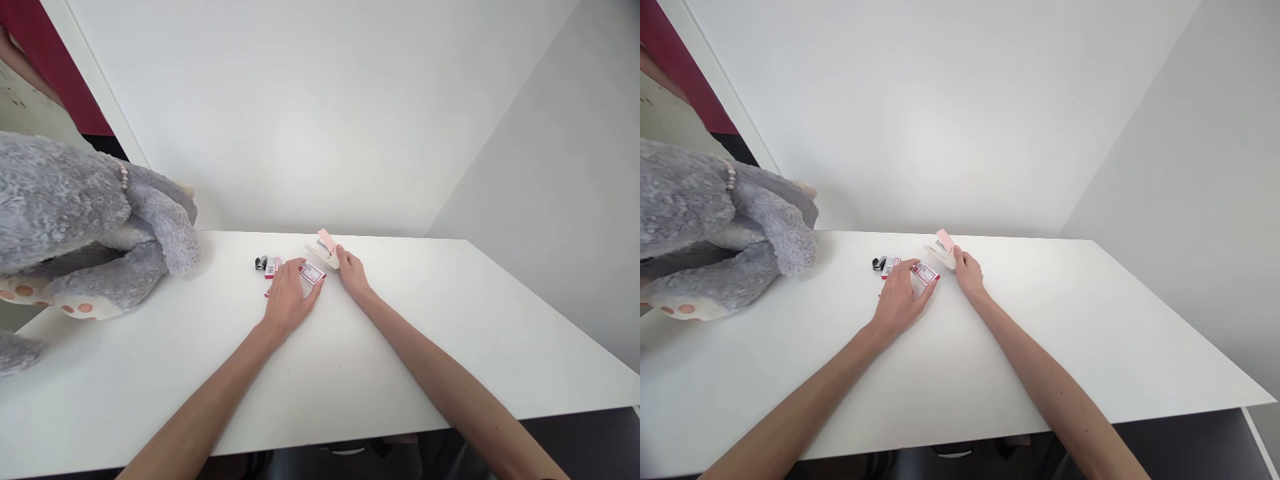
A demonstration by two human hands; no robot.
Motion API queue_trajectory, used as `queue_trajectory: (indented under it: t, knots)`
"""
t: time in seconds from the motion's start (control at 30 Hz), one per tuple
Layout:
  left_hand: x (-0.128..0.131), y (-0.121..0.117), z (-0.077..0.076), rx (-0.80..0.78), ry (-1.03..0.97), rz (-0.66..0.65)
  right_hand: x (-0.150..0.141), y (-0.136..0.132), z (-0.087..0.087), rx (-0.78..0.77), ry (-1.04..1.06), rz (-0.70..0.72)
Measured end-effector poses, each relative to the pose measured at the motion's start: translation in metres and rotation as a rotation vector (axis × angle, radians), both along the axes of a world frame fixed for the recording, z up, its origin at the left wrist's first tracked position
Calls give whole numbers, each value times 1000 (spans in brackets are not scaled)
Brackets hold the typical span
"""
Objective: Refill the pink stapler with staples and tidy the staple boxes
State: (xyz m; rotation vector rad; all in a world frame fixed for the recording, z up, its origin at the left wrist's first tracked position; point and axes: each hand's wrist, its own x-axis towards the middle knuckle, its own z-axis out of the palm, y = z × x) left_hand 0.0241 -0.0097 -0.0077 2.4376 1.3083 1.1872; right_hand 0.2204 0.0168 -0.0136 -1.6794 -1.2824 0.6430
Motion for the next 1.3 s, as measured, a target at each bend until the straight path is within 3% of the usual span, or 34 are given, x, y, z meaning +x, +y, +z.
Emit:
queue_trajectory:
  t: [0.13, 0.63, 1.3]
  knots:
    - [3, -2, 4, 54, -52, -78, -13, 12, -2, 6, 16, -51]
    - [5, -10, 5, 19, -68, -372, -21, 7, -7, 101, -1, 179]
    - [3, -13, 9, -59, -42, -450, -24, 0, -7, 174, 131, 284]
